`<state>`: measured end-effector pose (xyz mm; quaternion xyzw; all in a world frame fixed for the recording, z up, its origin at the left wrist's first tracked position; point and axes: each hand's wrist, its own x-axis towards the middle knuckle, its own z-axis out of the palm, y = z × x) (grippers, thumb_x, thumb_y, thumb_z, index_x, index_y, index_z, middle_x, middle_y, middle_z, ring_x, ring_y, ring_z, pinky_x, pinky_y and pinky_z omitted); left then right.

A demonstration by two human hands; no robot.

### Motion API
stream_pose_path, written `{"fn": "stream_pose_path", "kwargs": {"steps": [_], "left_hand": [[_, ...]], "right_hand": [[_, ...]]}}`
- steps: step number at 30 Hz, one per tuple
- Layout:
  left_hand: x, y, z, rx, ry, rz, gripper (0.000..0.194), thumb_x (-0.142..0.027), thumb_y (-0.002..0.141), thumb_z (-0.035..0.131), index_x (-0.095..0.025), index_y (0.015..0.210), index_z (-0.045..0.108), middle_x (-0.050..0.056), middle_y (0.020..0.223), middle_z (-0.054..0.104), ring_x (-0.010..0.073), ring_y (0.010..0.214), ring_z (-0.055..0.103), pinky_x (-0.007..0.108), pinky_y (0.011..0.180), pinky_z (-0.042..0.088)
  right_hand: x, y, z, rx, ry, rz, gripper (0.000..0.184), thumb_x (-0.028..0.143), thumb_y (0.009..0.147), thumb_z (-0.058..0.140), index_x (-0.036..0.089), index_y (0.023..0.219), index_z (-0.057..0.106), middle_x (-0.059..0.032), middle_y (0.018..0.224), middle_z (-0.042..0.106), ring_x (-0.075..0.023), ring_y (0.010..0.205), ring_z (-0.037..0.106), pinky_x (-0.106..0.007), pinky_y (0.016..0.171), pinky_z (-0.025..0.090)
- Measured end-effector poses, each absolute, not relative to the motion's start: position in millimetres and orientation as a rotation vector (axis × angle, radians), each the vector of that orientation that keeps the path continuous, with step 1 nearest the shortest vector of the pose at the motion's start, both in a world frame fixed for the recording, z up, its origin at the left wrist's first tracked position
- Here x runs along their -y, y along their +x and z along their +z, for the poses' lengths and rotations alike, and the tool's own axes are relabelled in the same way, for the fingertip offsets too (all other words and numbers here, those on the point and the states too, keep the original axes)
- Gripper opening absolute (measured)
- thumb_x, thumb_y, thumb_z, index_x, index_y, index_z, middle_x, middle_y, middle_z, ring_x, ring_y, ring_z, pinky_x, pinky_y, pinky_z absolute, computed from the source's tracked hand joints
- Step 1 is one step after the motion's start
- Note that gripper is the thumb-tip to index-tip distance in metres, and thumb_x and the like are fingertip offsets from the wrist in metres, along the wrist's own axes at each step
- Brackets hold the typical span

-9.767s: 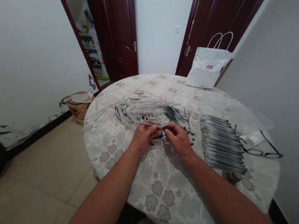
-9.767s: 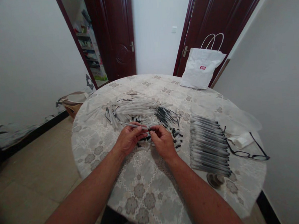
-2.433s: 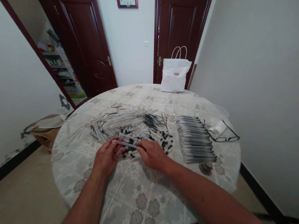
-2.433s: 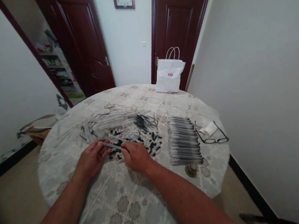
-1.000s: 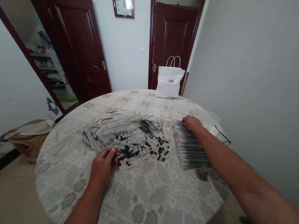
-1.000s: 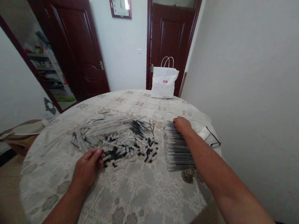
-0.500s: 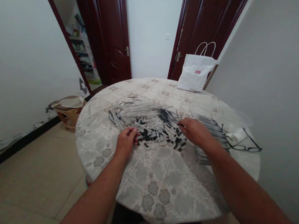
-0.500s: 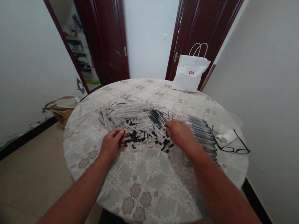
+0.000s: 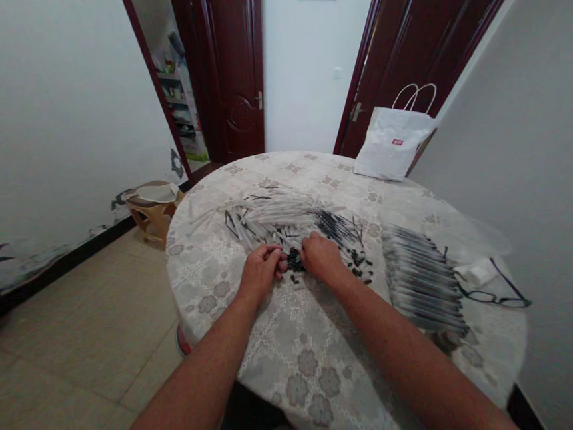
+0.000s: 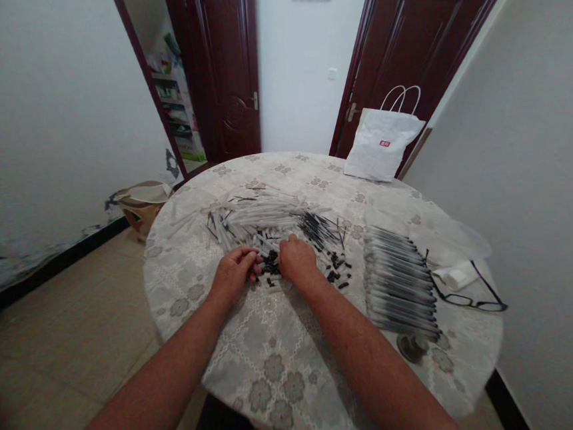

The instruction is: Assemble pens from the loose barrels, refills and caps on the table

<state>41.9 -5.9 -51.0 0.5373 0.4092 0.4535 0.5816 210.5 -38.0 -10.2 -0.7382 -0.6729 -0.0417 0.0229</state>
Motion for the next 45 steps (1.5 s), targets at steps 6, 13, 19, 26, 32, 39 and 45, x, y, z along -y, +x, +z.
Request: {"fn": "stream_pose_path", "kwargs": {"steps": [6, 13, 19, 26, 32, 39, 45], "left_hand": [[9.2, 41.8, -45.3, -0.879, 1.239, 1.014, 0.04, -0.046, 0.082, 0.071, -0.014, 0.106, 0.069, 0.011, 0.094, 0.076, 0.0168, 0.065, 0.068, 0.026, 0.05, 0.052], [9.7, 39.3, -44.3, -0.835, 1.34, 0.967, 0.037, -0.052, 0.082, 0.072, -0.015, 0.085, 0.067, 0.005, 0.07, 0.07, 0.0149, 0.058, 0.064, 0.024, 0.051, 0.05], [6.8, 41.1, -52.4, -0.843, 1.209, 1.013, 0.034, -0.047, 0.08, 0.072, -0.017, 0.092, 0.063, 0.005, 0.075, 0.071, 0.0184, 0.064, 0.069, 0.024, 0.048, 0.05], [3.7, 41.2, -53.6, -0.798, 1.085, 1.065, 0.03, -0.04, 0.079, 0.072, -0.016, 0.094, 0.06, 0.007, 0.081, 0.072, 0.022, 0.069, 0.073, 0.027, 0.049, 0.054], [1.0, 40.1, -56.6, -0.746, 0.95, 1.094, 0.033, -0.041, 0.081, 0.074, -0.019, 0.095, 0.055, 0.007, 0.089, 0.073, 0.025, 0.078, 0.077, 0.028, 0.054, 0.058], [0.8, 40.4, -56.2, -0.701, 0.884, 1.138, 0.032, -0.04, 0.084, 0.072, -0.019, 0.098, 0.052, 0.007, 0.093, 0.073, 0.0249, 0.085, 0.077, 0.03, 0.062, 0.061], [-0.2, 39.2, -57.3, -0.684, 0.839, 1.159, 0.033, -0.034, 0.082, 0.076, -0.018, 0.098, 0.053, 0.008, 0.094, 0.074, 0.025, 0.088, 0.077, 0.032, 0.067, 0.061]], "right_hand": [[53.9, 200.7, -7.5, 2.037, -2.137, -0.155, 0.026, 0.036, 0.106, 0.041, 0.019, 0.113, 0.06, -0.012, 0.116, 0.062, -0.0219, 0.099, 0.065, -0.029, 0.08, 0.047], [66.6, 196.6, -12.2, 2.152, -1.812, 0.01, 0.018, 0.033, 0.104, 0.048, 0.02, 0.107, 0.06, -0.0077, 0.107, 0.067, -0.0193, 0.099, 0.063, -0.027, 0.085, 0.044], [64.5, 251.0, 3.2, 1.81, -2.154, -0.116, 0.023, 0.03, 0.102, 0.049, 0.019, 0.114, 0.066, -0.0127, 0.115, 0.069, -0.0218, 0.106, 0.066, -0.029, 0.089, 0.046], [62.5, 294.9, -11.3, 1.573, -2.706, -0.059, 0.028, 0.027, 0.097, 0.053, 0.015, 0.11, 0.074, -0.0204, 0.109, 0.074, -0.0275, 0.103, 0.072, -0.033, 0.086, 0.052], [63.6, 294.9, -21.8, 1.56, -2.707, -0.094, 0.031, 0.025, 0.098, 0.048, 0.013, 0.11, 0.074, -0.0208, 0.11, 0.074, -0.0293, 0.101, 0.073, -0.035, 0.082, 0.053], [75.7, 295.3, -21.9, 1.618, -2.633, -0.131, 0.03, 0.031, 0.102, 0.043, 0.018, 0.113, 0.068, -0.0158, 0.113, 0.072, -0.0253, 0.104, 0.07, -0.03, 0.083, 0.048], [81.6, 285.9, -14.2, 1.856, -2.397, -0.039, 0.024, 0.032, 0.104, 0.044, 0.018, 0.111, 0.063, -0.0128, 0.109, 0.072, -0.0218, 0.099, 0.067, -0.027, 0.079, 0.041]]}}
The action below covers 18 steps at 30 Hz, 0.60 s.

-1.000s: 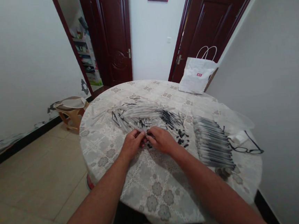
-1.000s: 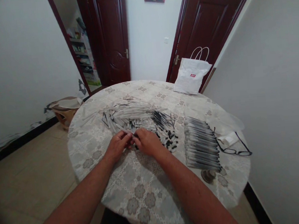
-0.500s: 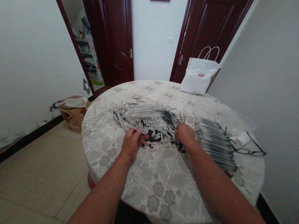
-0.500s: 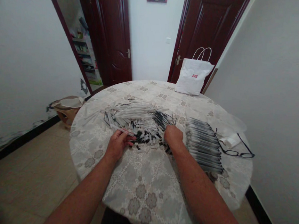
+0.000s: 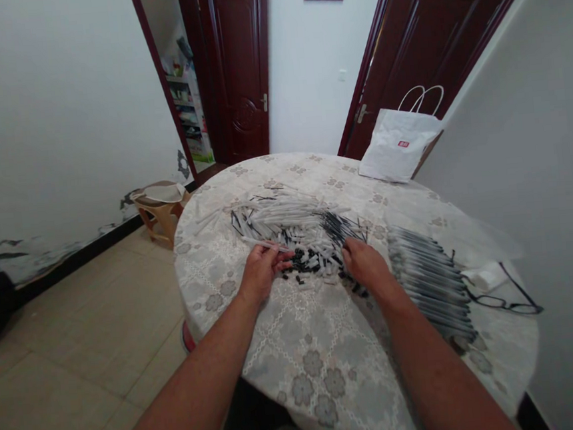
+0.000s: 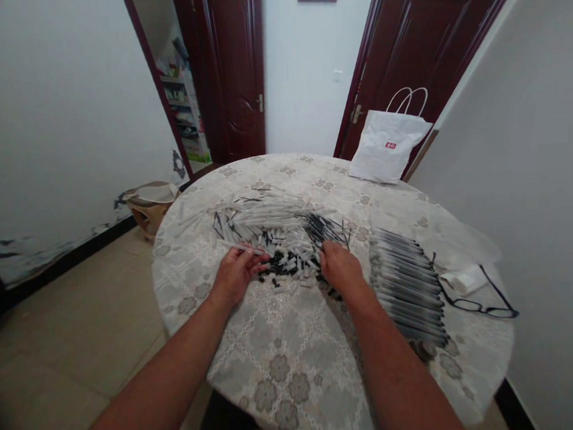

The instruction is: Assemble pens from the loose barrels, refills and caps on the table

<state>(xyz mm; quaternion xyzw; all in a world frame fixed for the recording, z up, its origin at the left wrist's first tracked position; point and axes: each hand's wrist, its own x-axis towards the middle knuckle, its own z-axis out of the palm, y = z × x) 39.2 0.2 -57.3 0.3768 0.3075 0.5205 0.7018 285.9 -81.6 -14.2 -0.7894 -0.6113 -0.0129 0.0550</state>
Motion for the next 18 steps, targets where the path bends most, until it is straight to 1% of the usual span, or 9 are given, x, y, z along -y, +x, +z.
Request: {"fn": "stream_pose_path", "kwargs": {"steps": [3, 5, 7, 18], "left_hand": [[0.2, 37.8, -55.7, -0.647, 0.804, 1.163, 0.034, -0.034, 0.081, 0.078, -0.018, 0.099, 0.053, 0.008, 0.095, 0.074, 0.0247, 0.089, 0.077, 0.033, 0.069, 0.061], [0.6, 37.2, -54.5, -0.634, 0.787, 1.167, 0.035, -0.034, 0.08, 0.079, -0.018, 0.098, 0.053, 0.008, 0.096, 0.074, 0.0237, 0.09, 0.076, 0.033, 0.071, 0.061], [0.9, 37.1, -53.9, -0.632, 0.779, 1.176, 0.036, -0.035, 0.08, 0.079, -0.018, 0.098, 0.053, 0.007, 0.096, 0.074, 0.0228, 0.09, 0.076, 0.032, 0.072, 0.061], [1.2, 38.2, -54.7, -0.635, 0.792, 1.18, 0.037, -0.036, 0.079, 0.081, -0.018, 0.098, 0.054, 0.006, 0.095, 0.074, 0.02, 0.084, 0.075, 0.032, 0.072, 0.061]], "right_hand": [[84.7, 273.1, -4.4, 2.123, -2.099, 0.092, 0.021, 0.033, 0.105, 0.046, 0.02, 0.109, 0.062, -0.0081, 0.101, 0.073, -0.0191, 0.09, 0.066, -0.026, 0.075, 0.037], [86.9, 264.4, 1.3, 2.219, -1.988, 0.163, 0.019, 0.032, 0.104, 0.048, 0.021, 0.105, 0.063, -0.0062, 0.099, 0.072, -0.018, 0.087, 0.065, -0.025, 0.073, 0.036], [88.4, 258.4, 4.7, 2.243, -1.97, 0.194, 0.018, 0.031, 0.104, 0.049, 0.021, 0.103, 0.064, -0.0057, 0.098, 0.072, -0.0176, 0.086, 0.064, -0.025, 0.072, 0.035], [89.8, 262.6, 5.4, 2.27, -1.992, 0.163, 0.019, 0.031, 0.103, 0.049, 0.022, 0.104, 0.066, -0.0049, 0.098, 0.072, -0.0173, 0.087, 0.064, -0.025, 0.073, 0.034]]}}
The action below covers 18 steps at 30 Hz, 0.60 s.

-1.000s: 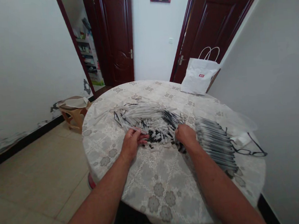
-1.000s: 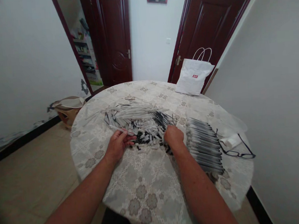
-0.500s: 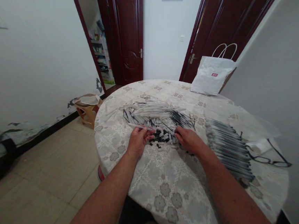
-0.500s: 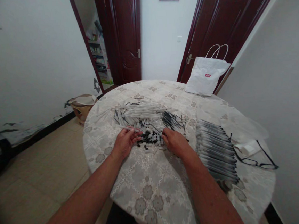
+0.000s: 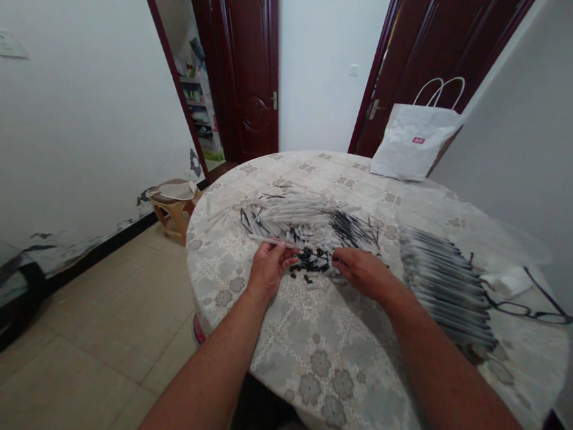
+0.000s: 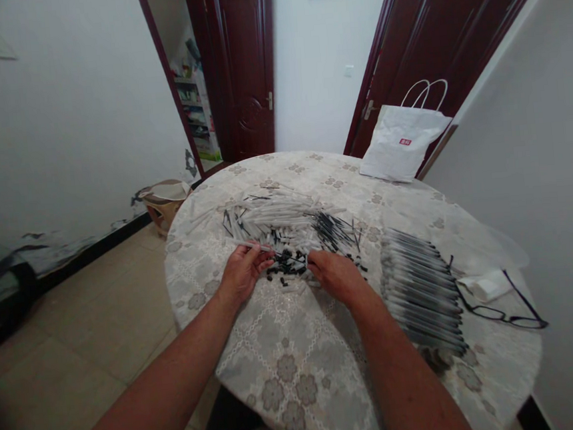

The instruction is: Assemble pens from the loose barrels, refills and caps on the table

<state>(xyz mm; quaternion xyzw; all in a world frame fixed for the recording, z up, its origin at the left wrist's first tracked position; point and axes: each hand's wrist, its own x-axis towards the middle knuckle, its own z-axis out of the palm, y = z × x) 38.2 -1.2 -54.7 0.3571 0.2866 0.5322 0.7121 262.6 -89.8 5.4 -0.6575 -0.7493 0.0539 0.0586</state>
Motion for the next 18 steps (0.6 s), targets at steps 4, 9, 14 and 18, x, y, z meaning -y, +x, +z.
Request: {"fn": "stream_pose_path", "kwargs": {"steps": [4, 9, 14, 18], "left_hand": [[2.7, 40.2, -54.0, -0.661, 0.847, 1.165, 0.036, -0.036, 0.079, 0.081, -0.017, 0.097, 0.057, 0.007, 0.094, 0.075, 0.021, 0.083, 0.075, 0.032, 0.07, 0.061], [7.9, 41.3, -51.5, -0.677, 0.903, 1.089, 0.037, -0.035, 0.077, 0.083, -0.016, 0.098, 0.059, 0.009, 0.095, 0.076, 0.0241, 0.086, 0.077, 0.032, 0.069, 0.062], [13.2, 38.0, -47.6, -0.541, 0.906, 0.921, 0.037, -0.033, 0.076, 0.085, -0.015, 0.097, 0.061, 0.011, 0.095, 0.077, 0.0229, 0.082, 0.077, 0.03, 0.067, 0.062], [12.2, 33.3, -43.9, -0.482, 0.803, 0.891, 0.034, -0.031, 0.077, 0.085, -0.015, 0.095, 0.061, 0.008, 0.092, 0.076, 0.0212, 0.08, 0.077, 0.027, 0.065, 0.062]], "right_hand": [[88.8, 260.9, 3.8, 2.258, -2.016, 0.144, 0.019, 0.031, 0.103, 0.05, 0.022, 0.105, 0.066, -0.0054, 0.099, 0.071, -0.0179, 0.087, 0.064, -0.025, 0.073, 0.036], [86.9, 249.3, -6.5, 2.157, -1.757, 0.123, 0.022, 0.024, 0.102, 0.048, 0.02, 0.112, 0.066, -0.0093, 0.107, 0.069, -0.0193, 0.098, 0.064, -0.026, 0.085, 0.043], [86.7, 222.7, -15.2, 1.913, -1.463, 0.297, 0.023, 0.03, 0.1, 0.051, 0.02, 0.113, 0.068, -0.0079, 0.105, 0.072, -0.0198, 0.095, 0.066, -0.029, 0.088, 0.048], [87.2, 211.7, -17.0, 1.752, -1.493, 0.389, 0.026, 0.038, 0.101, 0.051, 0.02, 0.107, 0.069, -0.0047, 0.094, 0.072, -0.0181, 0.083, 0.065, -0.027, 0.079, 0.05]]}}
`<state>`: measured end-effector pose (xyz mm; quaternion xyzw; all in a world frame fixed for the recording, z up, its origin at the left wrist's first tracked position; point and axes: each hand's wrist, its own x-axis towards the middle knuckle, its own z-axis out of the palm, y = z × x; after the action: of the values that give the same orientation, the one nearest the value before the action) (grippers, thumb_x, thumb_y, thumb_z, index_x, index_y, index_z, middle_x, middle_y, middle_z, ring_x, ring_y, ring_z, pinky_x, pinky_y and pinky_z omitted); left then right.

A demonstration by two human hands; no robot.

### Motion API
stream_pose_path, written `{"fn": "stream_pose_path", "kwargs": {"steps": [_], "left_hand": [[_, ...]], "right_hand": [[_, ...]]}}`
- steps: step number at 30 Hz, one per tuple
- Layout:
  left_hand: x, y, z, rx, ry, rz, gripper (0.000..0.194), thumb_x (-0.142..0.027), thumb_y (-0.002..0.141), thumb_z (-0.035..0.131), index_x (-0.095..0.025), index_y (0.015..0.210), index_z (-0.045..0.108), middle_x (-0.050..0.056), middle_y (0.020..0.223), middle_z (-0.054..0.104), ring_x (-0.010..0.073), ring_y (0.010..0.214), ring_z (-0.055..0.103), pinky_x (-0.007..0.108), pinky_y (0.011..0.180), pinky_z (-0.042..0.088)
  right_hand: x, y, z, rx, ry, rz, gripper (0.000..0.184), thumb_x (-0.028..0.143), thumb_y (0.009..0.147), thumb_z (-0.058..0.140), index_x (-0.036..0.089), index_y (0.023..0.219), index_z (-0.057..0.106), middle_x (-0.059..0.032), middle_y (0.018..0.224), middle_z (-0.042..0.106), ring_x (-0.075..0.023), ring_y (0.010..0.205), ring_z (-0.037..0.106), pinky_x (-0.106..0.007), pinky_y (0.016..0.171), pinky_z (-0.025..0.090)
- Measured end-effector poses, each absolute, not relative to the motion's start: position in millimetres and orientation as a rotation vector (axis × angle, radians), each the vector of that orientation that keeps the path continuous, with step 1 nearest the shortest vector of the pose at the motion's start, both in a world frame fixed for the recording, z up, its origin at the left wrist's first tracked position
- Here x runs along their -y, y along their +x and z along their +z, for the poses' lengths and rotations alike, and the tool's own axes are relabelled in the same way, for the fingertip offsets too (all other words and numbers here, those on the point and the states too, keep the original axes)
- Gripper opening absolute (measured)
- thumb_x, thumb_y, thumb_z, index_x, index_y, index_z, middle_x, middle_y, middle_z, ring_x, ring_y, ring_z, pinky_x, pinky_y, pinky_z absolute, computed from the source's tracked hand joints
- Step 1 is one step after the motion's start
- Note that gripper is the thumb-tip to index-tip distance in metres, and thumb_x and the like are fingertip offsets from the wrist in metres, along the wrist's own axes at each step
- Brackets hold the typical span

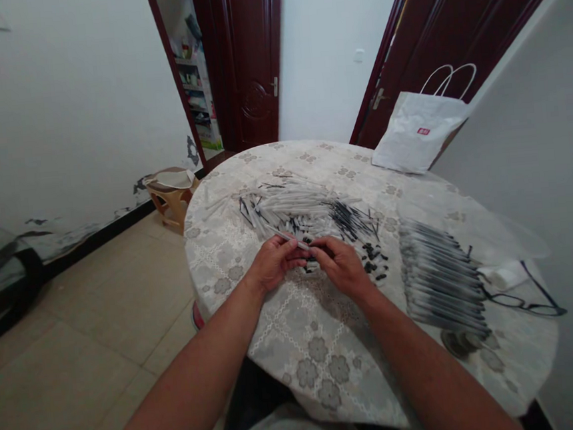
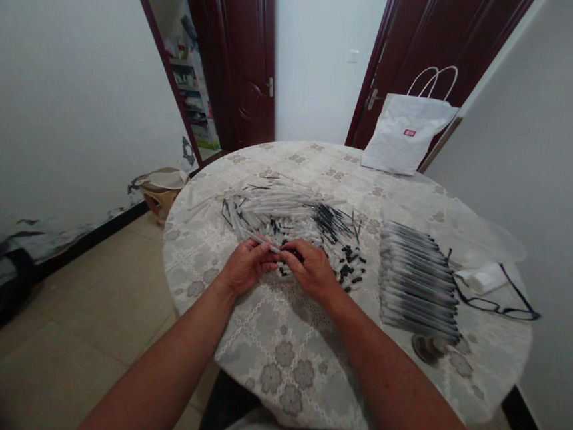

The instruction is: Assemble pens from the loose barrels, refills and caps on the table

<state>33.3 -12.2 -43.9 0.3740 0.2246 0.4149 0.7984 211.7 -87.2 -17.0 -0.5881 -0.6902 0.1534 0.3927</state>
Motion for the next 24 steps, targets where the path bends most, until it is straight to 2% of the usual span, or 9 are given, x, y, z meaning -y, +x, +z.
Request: {"fn": "stream_pose_path", "kwargs": {"steps": [5, 10, 15, 18, 21, 24], "left_hand": [[3.8, 28.7, -43.8, -0.507, 0.598, 1.05, 0.029, -0.03, 0.081, 0.082, -0.017, 0.092, 0.058, 0.004, 0.085, 0.075, 0.0184, 0.08, 0.076, 0.024, 0.063, 0.061], [2.9, 29.3, -44.5, -0.509, 0.616, 1.067, 0.031, -0.034, 0.082, 0.081, -0.017, 0.094, 0.058, 0.005, 0.085, 0.075, 0.0186, 0.079, 0.076, 0.025, 0.063, 0.062], [6.4, 31.4, -42.7, -0.518, 0.642, 1.046, 0.033, -0.03, 0.08, 0.083, -0.017, 0.095, 0.057, 0.004, 0.086, 0.075, 0.0191, 0.081, 0.077, 0.026, 0.066, 0.063], [6.7, 32.5, -44.0, -0.5, 0.654, 1.041, 0.034, -0.028, 0.078, 0.084, -0.017, 0.096, 0.058, 0.005, 0.088, 0.076, 0.02, 0.082, 0.077, 0.028, 0.068, 0.063], [6.6, 33.2, -46.3, -0.478, 0.689, 1.026, 0.034, -0.026, 0.077, 0.085, -0.017, 0.096, 0.059, 0.007, 0.093, 0.077, 0.0216, 0.087, 0.077, 0.03, 0.072, 0.062], [7.6, 33.8, -47.1, -0.472, 0.738, 1.006, 0.033, -0.025, 0.075, 0.085, -0.016, 0.096, 0.06, 0.009, 0.097, 0.078, 0.0235, 0.091, 0.077, 0.032, 0.075, 0.061]], "right_hand": [[88.5, 211.5, -16.1, 2.024, -1.572, 0.207, 0.024, 0.027, 0.101, 0.05, 0.019, 0.109, 0.071, -0.008, 0.103, 0.069, -0.0199, 0.098, 0.064, -0.028, 0.088, 0.047], [88.8, 204.8, -16.0, 2.392, -1.806, 0.121, 0.031, 0.023, 0.101, 0.048, 0.028, 0.121, 0.071, -0.0073, 0.111, 0.065, -0.0183, 0.093, 0.065, -0.025, 0.077, 0.046], [85.3, 200.8, -18.9, 2.516, -1.86, 0.071, 0.026, 0.025, 0.101, 0.048, 0.028, 0.11, 0.073, -0.0072, 0.108, 0.064, -0.0186, 0.086, 0.066, -0.026, 0.071, 0.045], [83.1, 202.4, -22.5, 2.418, -1.85, 0.085, 0.022, 0.023, 0.101, 0.048, 0.023, 0.106, 0.07, -0.0089, 0.11, 0.065, -0.0194, 0.09, 0.066, -0.026, 0.074, 0.046], [82.3, 205.7, -26.2, 2.087, -1.736, 0.165, 0.02, 0.025, 0.1, 0.049, 0.019, 0.111, 0.065, -0.0092, 0.107, 0.069, -0.02, 0.095, 0.065, -0.028, 0.081, 0.048], [82.7, 208.6, -28.2, 1.742, -1.586, 0.329, 0.022, 0.032, 0.099, 0.051, 0.018, 0.11, 0.064, -0.0063, 0.098, 0.072, -0.0187, 0.086, 0.067, -0.029, 0.082, 0.05]]}}
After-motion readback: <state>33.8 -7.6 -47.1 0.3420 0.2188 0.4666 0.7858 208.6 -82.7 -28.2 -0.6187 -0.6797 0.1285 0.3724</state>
